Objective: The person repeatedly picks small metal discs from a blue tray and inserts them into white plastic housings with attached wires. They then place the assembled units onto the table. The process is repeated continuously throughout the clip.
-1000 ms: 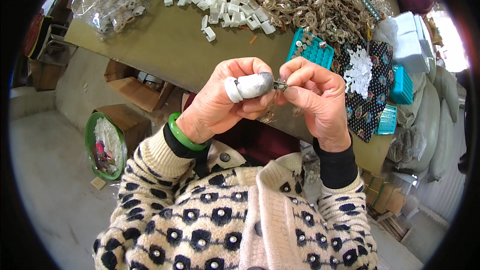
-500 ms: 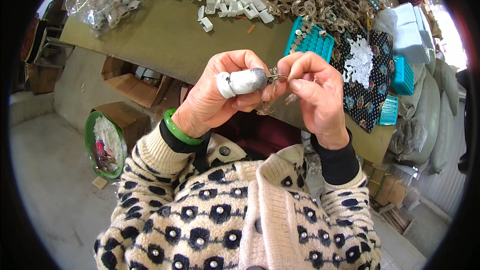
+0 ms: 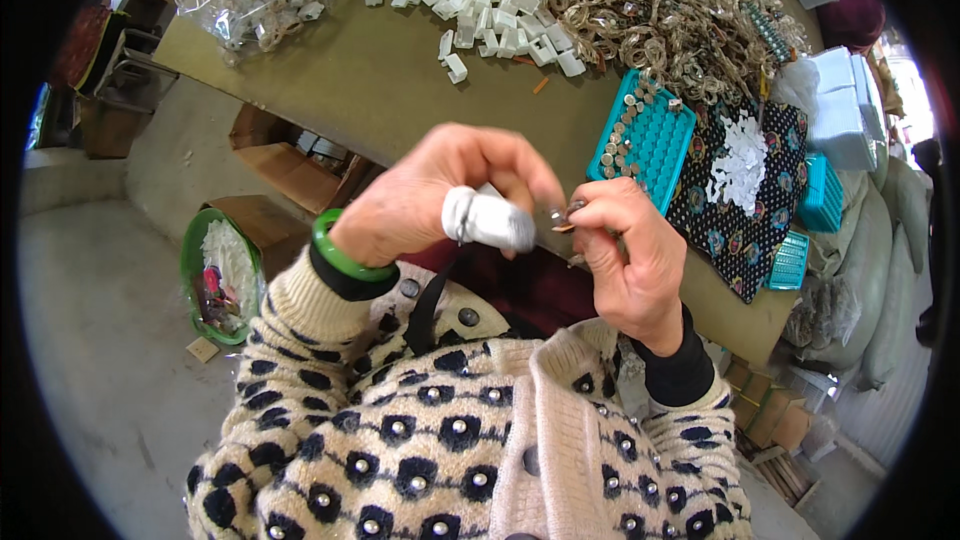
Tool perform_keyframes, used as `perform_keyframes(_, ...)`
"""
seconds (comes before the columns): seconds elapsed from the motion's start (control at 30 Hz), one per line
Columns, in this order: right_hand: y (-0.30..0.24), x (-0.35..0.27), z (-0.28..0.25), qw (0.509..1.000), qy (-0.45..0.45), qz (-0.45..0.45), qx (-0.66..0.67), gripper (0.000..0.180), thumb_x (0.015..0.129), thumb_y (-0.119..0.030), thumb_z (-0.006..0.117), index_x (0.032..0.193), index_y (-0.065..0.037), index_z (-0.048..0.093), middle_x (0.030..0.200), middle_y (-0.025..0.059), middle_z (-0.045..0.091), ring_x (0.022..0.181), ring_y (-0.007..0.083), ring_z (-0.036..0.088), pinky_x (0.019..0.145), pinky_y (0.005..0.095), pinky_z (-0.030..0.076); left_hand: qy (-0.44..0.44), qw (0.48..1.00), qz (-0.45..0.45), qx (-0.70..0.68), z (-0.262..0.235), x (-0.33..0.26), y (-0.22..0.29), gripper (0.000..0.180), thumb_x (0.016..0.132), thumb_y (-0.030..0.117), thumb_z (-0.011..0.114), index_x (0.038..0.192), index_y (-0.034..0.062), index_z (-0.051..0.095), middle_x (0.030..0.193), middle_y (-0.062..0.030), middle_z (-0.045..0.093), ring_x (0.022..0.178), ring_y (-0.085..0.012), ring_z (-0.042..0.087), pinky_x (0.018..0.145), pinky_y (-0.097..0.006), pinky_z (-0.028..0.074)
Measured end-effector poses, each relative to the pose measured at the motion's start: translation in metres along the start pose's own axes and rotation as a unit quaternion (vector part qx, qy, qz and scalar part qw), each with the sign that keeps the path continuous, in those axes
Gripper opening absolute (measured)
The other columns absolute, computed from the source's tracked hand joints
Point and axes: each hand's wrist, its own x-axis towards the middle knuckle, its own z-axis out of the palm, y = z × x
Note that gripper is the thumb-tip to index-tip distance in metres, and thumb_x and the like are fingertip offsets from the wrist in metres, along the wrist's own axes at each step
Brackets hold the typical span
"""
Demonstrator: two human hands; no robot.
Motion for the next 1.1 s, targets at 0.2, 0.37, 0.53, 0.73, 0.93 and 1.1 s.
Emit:
perform_keyframes(0.2, 0.009, -0.01, 0.003, 0.961, 0.05, 0.189, 0.196, 0.008, 0.093, 0.0, 0.062, 0.1, 0.0, 0.057, 0.086, 0.0048, 0.062, 0.07, 0.0067, 0.058, 0.06, 0.0202, 0.046, 0.414, 0.609, 0.148, 0.66, -0.036, 0.028, 0.018, 0.019, 0.081, 0.018, 0.072, 0.092, 0.0034, 0.067, 0.078, -0.0115, 0.068, 0.069, -0.0239, 0.067, 0.062, -0.035, 0.05)
perform_keyframes(0.37, 0.012, -0.012, 0.001, 0.96, 0.035, 0.202, 0.191, 0.008, 0.094, -0.001, 0.061, 0.1, 0.0, 0.056, 0.085, 0.0027, 0.062, 0.069, 0.0052, 0.057, 0.059, 0.0192, 0.046, 0.38, 0.516, 0.17, 0.749, -0.059, 0.038, -0.001, 0.021, 0.08, 0.016, 0.072, 0.094, 0.0012, 0.066, 0.087, -0.0128, 0.068, 0.073, -0.0292, 0.066, 0.065, -0.037, 0.051)
perform_keyframes(0.53, 0.017, -0.006, -0.001, 0.919, 0.052, 0.235, 0.311, 0.009, 0.095, -0.005, 0.061, 0.101, 0.0, 0.056, 0.091, 0.0064, 0.062, 0.068, 0.0077, 0.055, 0.06, 0.0209, 0.045, 0.369, 0.793, 0.164, 0.456, -0.039, 0.022, 0.007, 0.028, 0.085, 0.004, 0.068, 0.112, 0.0006, 0.065, 0.087, -0.0075, 0.069, 0.071, -0.013, 0.064, 0.06, -0.026, 0.05)
perform_keyframes(0.73, 0.022, 0.007, 0.001, 0.887, 0.094, 0.224, 0.392, 0.011, 0.095, -0.005, 0.063, 0.103, 0.0, 0.059, 0.088, 0.0049, 0.062, 0.067, 0.0068, 0.054, 0.06, 0.0204, 0.044, 0.159, 0.986, 0.039, -0.021, 0.008, 0.019, -0.015, 0.03, 0.088, 0.011, 0.069, 0.116, 0.0014, 0.06, 0.093, -0.011, 0.068, 0.069, -0.0126, 0.067, 0.054, -0.024, 0.053)
perform_keyframes(0.93, 0.012, 0.006, 0.0, 0.896, 0.134, 0.211, 0.367, 0.008, 0.094, 0.0, 0.061, 0.102, 0.002, 0.06, 0.095, 0.0061, 0.063, 0.075, 0.0083, 0.061, 0.067, 0.0228, 0.053, 0.142, 0.984, 0.108, 0.03, 0.023, 0.028, -0.036, 0.032, 0.089, 0.007, 0.068, 0.121, 0.0055, 0.063, 0.118, -0.0161, 0.064, 0.096, -0.023, 0.068, 0.076, -0.034, 0.061)
perform_keyframes(1.1, 0.01, 0.005, 0.007, 0.919, 0.144, 0.165, 0.329, 0.01, 0.092, 0.004, 0.06, 0.102, 0.003, 0.058, 0.1, 0.0075, 0.062, 0.079, 0.009, 0.062, 0.071, 0.0243, 0.056, 0.155, 0.981, 0.111, 0.043, 0.027, 0.026, -0.037, 0.033, 0.091, 0.006, 0.066, 0.123, 0.0039, 0.063, 0.123, -0.0177, 0.062, 0.098, -0.022, 0.067, 0.078, -0.035, 0.06)
